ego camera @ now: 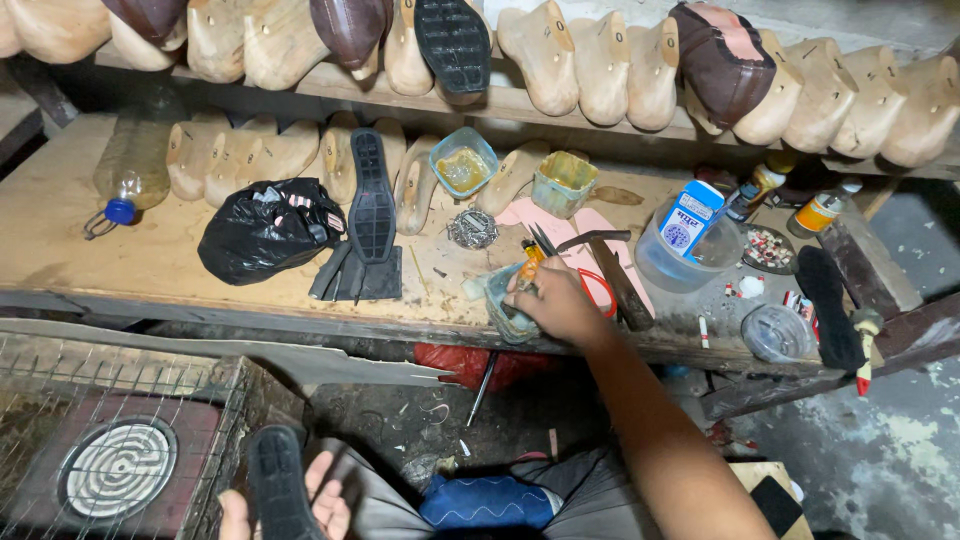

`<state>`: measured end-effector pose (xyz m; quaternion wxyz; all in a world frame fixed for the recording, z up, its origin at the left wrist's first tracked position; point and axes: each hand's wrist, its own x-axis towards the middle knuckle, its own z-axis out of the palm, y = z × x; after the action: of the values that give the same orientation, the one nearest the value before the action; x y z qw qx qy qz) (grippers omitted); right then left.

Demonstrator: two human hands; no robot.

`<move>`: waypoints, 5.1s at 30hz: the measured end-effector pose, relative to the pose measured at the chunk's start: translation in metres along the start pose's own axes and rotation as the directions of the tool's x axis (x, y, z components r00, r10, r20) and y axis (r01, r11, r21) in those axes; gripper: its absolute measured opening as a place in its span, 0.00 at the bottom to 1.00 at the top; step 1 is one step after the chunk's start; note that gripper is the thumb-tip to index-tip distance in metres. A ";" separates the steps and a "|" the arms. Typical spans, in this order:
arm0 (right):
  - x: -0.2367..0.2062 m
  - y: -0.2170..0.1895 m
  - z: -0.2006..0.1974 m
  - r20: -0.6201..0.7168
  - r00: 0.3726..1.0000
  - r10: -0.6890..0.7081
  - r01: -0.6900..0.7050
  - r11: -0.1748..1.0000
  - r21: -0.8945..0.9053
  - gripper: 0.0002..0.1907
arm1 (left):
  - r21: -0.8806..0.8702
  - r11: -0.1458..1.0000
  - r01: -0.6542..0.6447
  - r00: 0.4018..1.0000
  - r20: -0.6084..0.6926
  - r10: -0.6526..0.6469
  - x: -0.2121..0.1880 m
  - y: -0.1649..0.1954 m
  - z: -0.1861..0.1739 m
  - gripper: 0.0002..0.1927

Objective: The person applies a viscous substance to the edges of a brown shoe upper using a brush, then places the upper on a shelf. The person then applies the same substance to the bottom of a black shoe sole and places it on the shelf. The person repeats the application on another black sole.

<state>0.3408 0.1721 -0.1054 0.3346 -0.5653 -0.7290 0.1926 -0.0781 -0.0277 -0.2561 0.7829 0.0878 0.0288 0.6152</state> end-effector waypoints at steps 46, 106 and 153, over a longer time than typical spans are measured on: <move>-0.099 -0.172 -0.041 0.172 0.985 -0.015 -0.132 0.580 0.804 0.11 | 0.262 0.932 0.248 0.945 0.145 -0.293 0.081 -0.042 0.255 0.56; -0.101 -0.194 -0.030 -0.042 0.920 -0.390 0.342 0.746 0.572 0.13 | 0.272 0.959 0.078 0.971 0.196 -0.135 0.117 -0.033 0.287 0.53; -0.124 -0.208 -0.005 0.049 0.974 -0.222 0.125 0.701 0.703 0.21 | 0.001 0.997 0.080 0.930 0.359 -0.075 0.154 -0.047 0.275 0.47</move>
<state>0.2165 -0.0058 0.0018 0.4906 -0.3132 -0.6733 0.4560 0.0464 0.0824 0.0160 0.7994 0.1919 -0.1150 0.5576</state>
